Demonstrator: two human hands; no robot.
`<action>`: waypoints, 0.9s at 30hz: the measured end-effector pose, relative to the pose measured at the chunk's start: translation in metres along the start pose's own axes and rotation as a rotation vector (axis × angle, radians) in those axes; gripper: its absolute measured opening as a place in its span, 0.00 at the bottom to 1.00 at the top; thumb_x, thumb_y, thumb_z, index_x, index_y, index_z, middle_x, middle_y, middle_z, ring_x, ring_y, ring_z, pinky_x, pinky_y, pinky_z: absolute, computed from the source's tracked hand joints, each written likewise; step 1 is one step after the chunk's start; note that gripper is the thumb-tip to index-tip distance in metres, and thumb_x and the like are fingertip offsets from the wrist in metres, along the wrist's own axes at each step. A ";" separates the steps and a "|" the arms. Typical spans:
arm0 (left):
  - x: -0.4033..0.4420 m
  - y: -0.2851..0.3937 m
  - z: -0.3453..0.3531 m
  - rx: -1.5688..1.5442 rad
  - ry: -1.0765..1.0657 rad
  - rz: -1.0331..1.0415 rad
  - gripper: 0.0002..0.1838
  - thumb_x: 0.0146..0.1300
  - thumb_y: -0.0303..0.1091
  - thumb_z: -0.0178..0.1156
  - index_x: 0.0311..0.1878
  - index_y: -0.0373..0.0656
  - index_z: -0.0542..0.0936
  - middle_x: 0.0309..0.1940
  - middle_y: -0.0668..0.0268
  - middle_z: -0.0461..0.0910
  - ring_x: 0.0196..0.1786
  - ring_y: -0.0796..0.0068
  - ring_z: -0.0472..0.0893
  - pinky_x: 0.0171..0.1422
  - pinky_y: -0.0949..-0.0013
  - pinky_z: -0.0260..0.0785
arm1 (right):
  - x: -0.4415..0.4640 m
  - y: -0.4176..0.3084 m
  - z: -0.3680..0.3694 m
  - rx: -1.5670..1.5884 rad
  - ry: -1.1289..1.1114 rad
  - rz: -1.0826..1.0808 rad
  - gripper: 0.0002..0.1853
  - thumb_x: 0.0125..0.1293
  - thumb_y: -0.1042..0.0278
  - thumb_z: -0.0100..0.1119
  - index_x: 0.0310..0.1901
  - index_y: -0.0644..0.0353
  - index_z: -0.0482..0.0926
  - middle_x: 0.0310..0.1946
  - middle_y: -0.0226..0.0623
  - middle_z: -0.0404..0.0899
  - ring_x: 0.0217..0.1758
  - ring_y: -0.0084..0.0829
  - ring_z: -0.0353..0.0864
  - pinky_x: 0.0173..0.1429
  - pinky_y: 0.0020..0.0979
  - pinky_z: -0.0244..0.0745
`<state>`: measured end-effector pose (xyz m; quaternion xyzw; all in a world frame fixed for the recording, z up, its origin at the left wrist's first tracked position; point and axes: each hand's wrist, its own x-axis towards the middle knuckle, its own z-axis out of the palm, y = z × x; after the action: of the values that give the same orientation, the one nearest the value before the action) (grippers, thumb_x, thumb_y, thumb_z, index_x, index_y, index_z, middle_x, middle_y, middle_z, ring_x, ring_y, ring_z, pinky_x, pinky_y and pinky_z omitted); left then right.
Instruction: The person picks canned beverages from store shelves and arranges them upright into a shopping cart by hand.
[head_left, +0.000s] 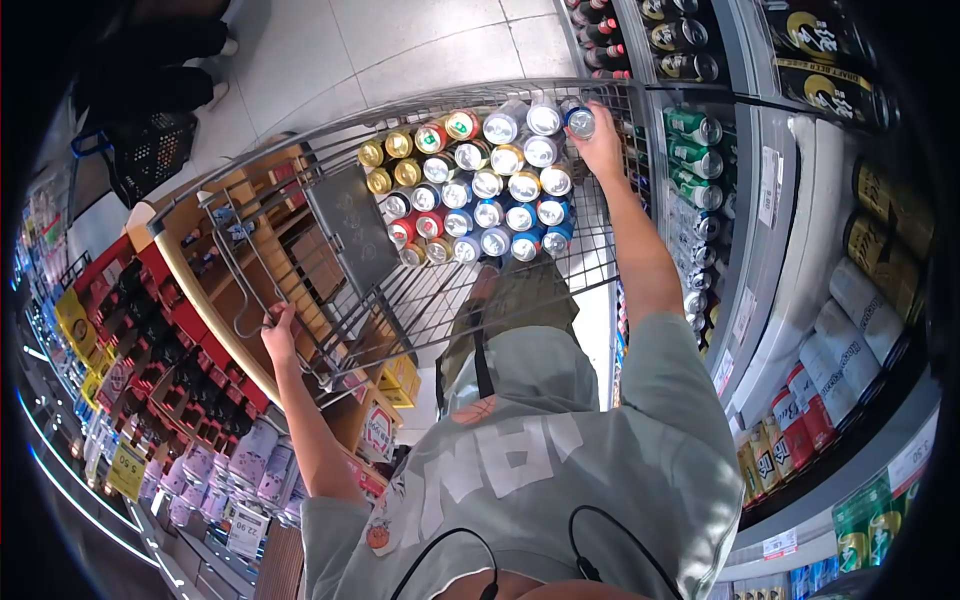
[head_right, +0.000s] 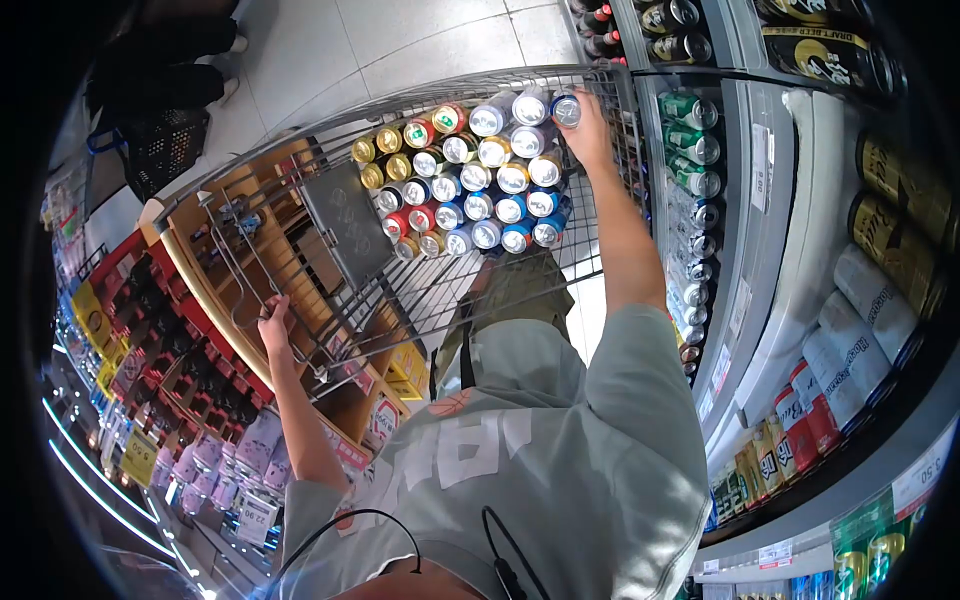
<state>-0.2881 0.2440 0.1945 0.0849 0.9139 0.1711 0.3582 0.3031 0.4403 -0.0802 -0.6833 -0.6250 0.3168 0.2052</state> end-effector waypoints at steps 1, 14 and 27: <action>0.001 -0.001 0.000 -0.016 0.006 0.001 0.05 0.65 0.35 0.70 0.40 0.52 0.82 0.25 0.83 0.74 0.25 0.91 0.72 0.28 0.80 0.62 | 0.001 -0.002 0.002 -0.004 -0.005 -0.009 0.33 0.54 0.68 0.77 0.61 0.56 0.73 0.62 0.45 0.76 0.62 0.53 0.79 0.60 0.44 0.79; 0.000 -0.001 -0.001 -0.027 -0.004 -0.002 0.05 0.64 0.34 0.70 0.39 0.53 0.81 0.24 0.83 0.72 0.26 0.90 0.71 0.31 0.81 0.64 | 0.011 0.000 0.016 -0.064 -0.008 0.069 0.37 0.54 0.67 0.77 0.65 0.56 0.71 0.61 0.46 0.77 0.65 0.52 0.75 0.66 0.45 0.74; -0.006 0.004 0.001 0.004 0.021 0.018 0.06 0.63 0.32 0.70 0.41 0.48 0.82 0.26 0.80 0.74 0.27 0.88 0.73 0.29 0.80 0.64 | 0.004 -0.004 0.014 -0.077 -0.004 0.006 0.41 0.51 0.69 0.79 0.68 0.59 0.68 0.61 0.48 0.76 0.66 0.51 0.74 0.68 0.44 0.72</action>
<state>-0.2833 0.2466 0.1991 0.0921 0.9171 0.1732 0.3470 0.2909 0.4433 -0.0879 -0.6920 -0.6350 0.2946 0.1764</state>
